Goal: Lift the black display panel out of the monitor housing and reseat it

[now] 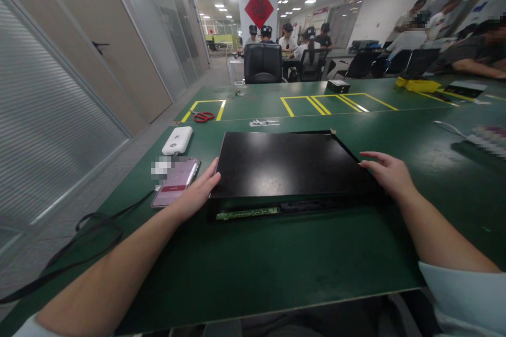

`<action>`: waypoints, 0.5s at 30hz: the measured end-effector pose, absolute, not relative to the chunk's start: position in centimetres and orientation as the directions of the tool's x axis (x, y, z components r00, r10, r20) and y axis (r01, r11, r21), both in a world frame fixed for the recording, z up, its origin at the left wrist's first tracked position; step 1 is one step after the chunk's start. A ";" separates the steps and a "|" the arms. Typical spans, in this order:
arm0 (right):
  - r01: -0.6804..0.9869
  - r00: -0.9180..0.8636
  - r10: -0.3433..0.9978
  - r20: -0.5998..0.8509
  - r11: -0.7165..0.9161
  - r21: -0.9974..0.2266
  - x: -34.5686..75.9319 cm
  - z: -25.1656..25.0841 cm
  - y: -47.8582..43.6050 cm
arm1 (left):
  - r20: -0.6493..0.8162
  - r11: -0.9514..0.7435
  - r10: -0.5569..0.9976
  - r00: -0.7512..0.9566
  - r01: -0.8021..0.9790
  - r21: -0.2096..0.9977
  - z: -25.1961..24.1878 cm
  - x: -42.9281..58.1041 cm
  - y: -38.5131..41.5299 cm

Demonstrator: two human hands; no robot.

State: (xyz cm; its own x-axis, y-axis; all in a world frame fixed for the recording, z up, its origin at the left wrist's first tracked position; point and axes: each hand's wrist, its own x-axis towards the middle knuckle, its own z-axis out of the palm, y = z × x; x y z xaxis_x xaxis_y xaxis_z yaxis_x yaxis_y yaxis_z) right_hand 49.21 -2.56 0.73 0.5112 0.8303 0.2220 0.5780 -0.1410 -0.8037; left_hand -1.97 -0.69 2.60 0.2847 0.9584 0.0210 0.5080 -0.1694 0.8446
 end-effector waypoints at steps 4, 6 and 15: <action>0.593 0.537 0.817 0.209 -0.189 -0.783 48.8 1.2 -2.6 | 0.039 -0.208 0.955 0.296 0.568 0.796 2.5 -2.2 -0.6; 0.591 0.552 0.811 0.193 -0.217 -0.777 48.5 1.5 -2.7 | 0.051 -0.226 0.951 0.306 0.570 0.789 2.4 -2.2 -0.6; 0.568 0.585 0.797 0.149 -0.271 -0.777 47.6 2.4 -3.0 | 0.057 -0.233 0.955 0.292 0.612 0.756 2.5 -1.9 -0.6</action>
State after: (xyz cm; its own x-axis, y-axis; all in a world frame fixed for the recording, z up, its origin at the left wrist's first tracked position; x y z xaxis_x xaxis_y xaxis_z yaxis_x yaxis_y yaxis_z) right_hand 47.60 -2.95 2.40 0.5852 0.7970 0.1494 0.5677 -0.2712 -0.7773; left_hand -1.93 -0.63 2.51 0.2919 0.9547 0.0574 0.6120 -0.2325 0.7559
